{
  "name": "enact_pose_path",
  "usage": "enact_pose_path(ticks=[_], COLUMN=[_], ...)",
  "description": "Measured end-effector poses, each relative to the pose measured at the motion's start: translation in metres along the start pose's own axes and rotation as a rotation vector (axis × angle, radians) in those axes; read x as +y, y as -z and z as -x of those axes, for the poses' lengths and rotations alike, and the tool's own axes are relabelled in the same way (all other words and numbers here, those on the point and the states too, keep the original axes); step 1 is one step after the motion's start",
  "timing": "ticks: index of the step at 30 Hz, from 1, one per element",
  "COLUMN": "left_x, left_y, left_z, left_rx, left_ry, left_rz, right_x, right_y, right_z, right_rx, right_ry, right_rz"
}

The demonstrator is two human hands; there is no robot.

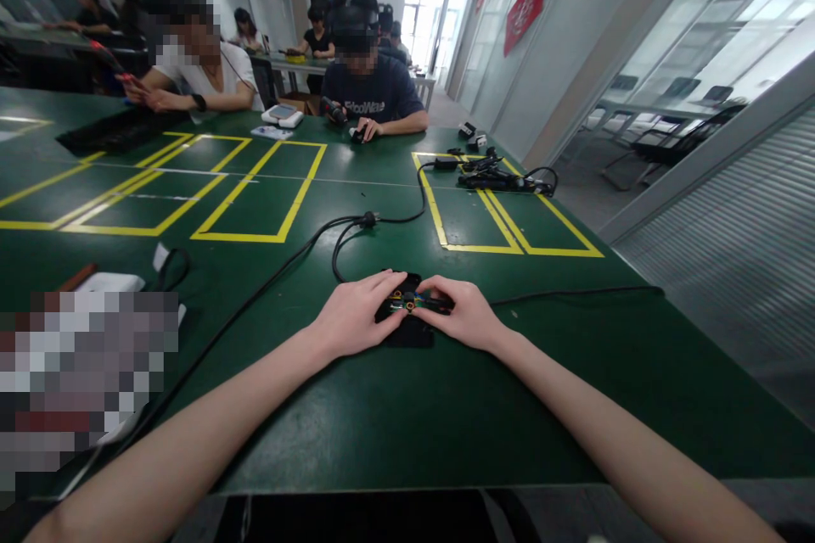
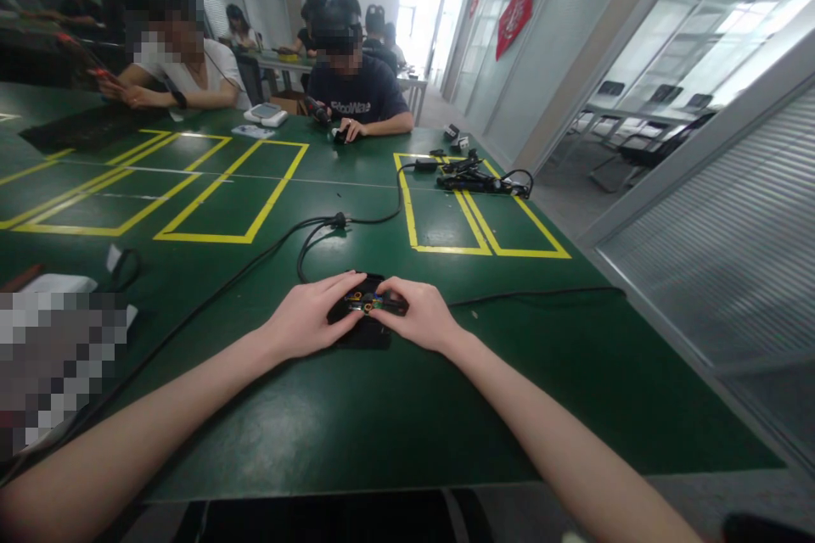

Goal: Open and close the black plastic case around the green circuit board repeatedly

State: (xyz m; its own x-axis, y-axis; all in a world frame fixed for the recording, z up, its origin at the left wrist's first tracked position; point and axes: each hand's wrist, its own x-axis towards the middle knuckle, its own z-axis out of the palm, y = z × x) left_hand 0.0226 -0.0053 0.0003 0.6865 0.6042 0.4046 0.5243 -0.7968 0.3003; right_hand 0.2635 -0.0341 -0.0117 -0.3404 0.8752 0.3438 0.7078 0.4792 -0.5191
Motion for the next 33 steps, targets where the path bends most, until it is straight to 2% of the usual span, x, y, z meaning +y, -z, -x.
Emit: enact_pose_path(ticks=[8, 15, 20, 24, 33], left_x=[-0.011, -0.009, -0.016, -0.021, -0.021], left_y=[0.005, 0.005, 0.004, 0.005, 0.007], left_z=[-0.004, -0.005, -0.005, -0.005, -0.010], left_rx=[0.014, -0.110, -0.087, -0.079, 0.142], left_ry=[0.059, 0.142, 0.115, 0.067, 0.179], left_rz=[-0.012, 0.010, -0.029, -0.007, 0.254], right_x=[-0.007, -0.007, -0.011, -0.009, 0.012], right_y=[0.001, -0.002, -0.010, -0.010, 0.012], right_z=[-0.001, -0.003, -0.005, -0.005, -0.003], right_rx=[-0.050, -0.069, -0.025, -0.023, -0.003], right_ry=[0.057, 0.116, 0.045, 0.045, 0.021], right_rz=[0.124, 0.160, 0.201, 0.171, 0.077])
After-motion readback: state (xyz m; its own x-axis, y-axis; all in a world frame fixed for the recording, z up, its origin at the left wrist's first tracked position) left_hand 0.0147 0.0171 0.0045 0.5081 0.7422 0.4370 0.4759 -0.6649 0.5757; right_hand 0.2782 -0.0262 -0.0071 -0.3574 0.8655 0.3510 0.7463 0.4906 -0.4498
